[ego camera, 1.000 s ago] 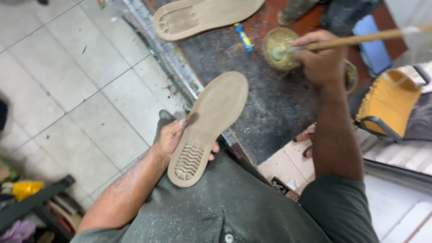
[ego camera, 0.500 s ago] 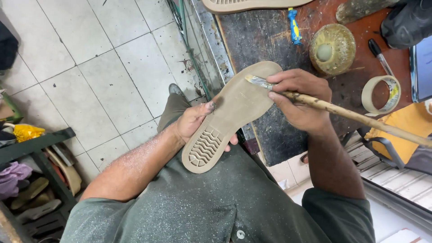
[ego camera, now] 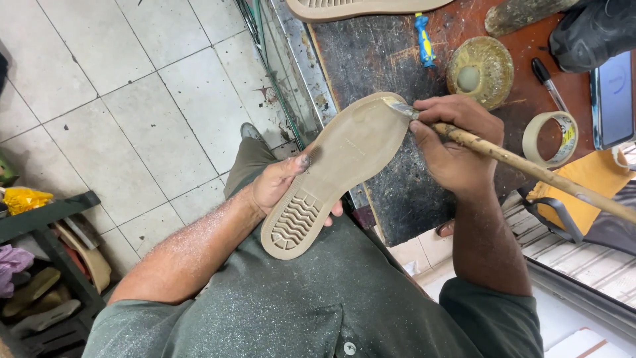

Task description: Applying a liquid coating, such as glue or dye, to the surface of a shoe sole using a handheld brush.

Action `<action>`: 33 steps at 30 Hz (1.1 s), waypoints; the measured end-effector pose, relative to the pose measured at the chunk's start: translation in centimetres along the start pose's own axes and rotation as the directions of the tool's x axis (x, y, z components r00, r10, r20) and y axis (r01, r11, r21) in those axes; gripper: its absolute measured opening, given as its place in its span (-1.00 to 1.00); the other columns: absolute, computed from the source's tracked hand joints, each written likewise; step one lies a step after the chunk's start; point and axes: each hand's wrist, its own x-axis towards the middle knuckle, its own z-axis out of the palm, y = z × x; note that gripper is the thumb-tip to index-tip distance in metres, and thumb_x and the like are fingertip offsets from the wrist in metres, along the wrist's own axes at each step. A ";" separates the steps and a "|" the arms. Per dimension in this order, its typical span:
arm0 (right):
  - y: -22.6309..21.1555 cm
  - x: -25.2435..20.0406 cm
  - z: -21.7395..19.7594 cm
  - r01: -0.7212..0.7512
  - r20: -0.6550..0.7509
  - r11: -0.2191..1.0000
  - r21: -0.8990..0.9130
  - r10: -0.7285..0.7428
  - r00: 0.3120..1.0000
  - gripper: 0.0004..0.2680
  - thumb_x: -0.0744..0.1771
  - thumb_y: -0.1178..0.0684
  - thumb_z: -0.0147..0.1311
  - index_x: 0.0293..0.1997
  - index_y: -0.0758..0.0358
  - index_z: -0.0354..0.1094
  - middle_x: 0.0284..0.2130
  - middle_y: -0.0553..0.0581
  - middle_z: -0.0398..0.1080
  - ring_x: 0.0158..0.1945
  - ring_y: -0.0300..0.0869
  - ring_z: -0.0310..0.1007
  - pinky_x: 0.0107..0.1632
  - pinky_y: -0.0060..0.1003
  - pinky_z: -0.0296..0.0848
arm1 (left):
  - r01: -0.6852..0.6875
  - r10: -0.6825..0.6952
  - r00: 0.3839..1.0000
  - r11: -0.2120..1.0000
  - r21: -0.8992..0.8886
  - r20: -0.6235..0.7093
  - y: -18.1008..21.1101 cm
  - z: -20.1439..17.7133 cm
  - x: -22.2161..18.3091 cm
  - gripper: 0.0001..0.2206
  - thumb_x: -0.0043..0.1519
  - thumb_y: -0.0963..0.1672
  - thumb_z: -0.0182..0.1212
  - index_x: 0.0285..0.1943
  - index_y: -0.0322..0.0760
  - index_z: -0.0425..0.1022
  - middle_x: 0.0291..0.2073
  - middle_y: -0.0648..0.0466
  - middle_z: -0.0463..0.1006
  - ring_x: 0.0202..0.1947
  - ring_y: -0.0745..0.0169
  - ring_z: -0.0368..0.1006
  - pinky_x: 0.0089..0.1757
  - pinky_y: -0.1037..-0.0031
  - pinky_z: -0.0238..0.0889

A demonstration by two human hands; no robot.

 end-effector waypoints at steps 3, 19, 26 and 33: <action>0.5 -0.3 -0.3 0.023 -0.016 0.999 -0.038 -0.023 1.000 -0.89 0.31 0.42 0.37 -0.26 0.59 0.46 -0.27 0.53 0.52 -0.22 0.23 0.60 -0.19 -0.06 0.54 | 0.003 -0.002 1.000 0.999 0.044 -0.022 0.2 0.9 0.2 -0.39 0.37 0.01 -0.04 0.61 -0.08 -0.09 0.08 -0.48 0.44 -0.10 -0.59 0.53 -0.17 -0.30 0.51; 1.4 0.1 2.0 0.079 0.127 0.981 0.180 -0.103 0.986 -0.90 0.24 0.42 0.32 -0.32 0.47 0.48 -0.30 0.45 0.53 -0.27 0.17 0.61 -0.20 -0.10 0.57 | -0.005 0.007 1.000 0.995 0.097 -0.019 -0.8 -0.8 -0.2 -0.40 0.38 0.06 -0.06 0.61 0.04 -0.08 0.02 -0.43 0.49 -0.14 -0.46 0.57 -0.20 -0.20 0.57; 0.1 -1.0 -1.3 -0.027 0.137 0.999 -0.030 0.031 0.990 -0.89 0.27 0.42 0.30 -0.33 0.48 0.43 -0.38 0.43 0.49 -0.31 0.15 0.57 -0.25 -0.12 0.52 | -0.016 0.020 0.999 0.989 0.144 -0.025 -0.3 0.2 0.3 -0.39 0.38 0.03 -0.08 0.62 0.01 -0.13 0.02 -0.45 0.45 -0.15 -0.52 0.56 -0.21 -0.24 0.55; 3.6 -2.0 -1.0 0.038 0.077 0.996 0.083 -0.044 0.996 -0.92 0.31 0.38 0.25 -0.33 0.44 0.42 -0.40 0.39 0.51 -0.33 0.08 0.56 -0.25 -0.23 0.49 | -0.008 0.014 0.999 0.992 0.124 -0.044 -0.6 -0.4 -0.2 -0.38 0.39 0.04 -0.07 0.62 -0.04 -0.15 0.06 -0.49 0.44 -0.13 -0.59 0.54 -0.21 -0.29 0.53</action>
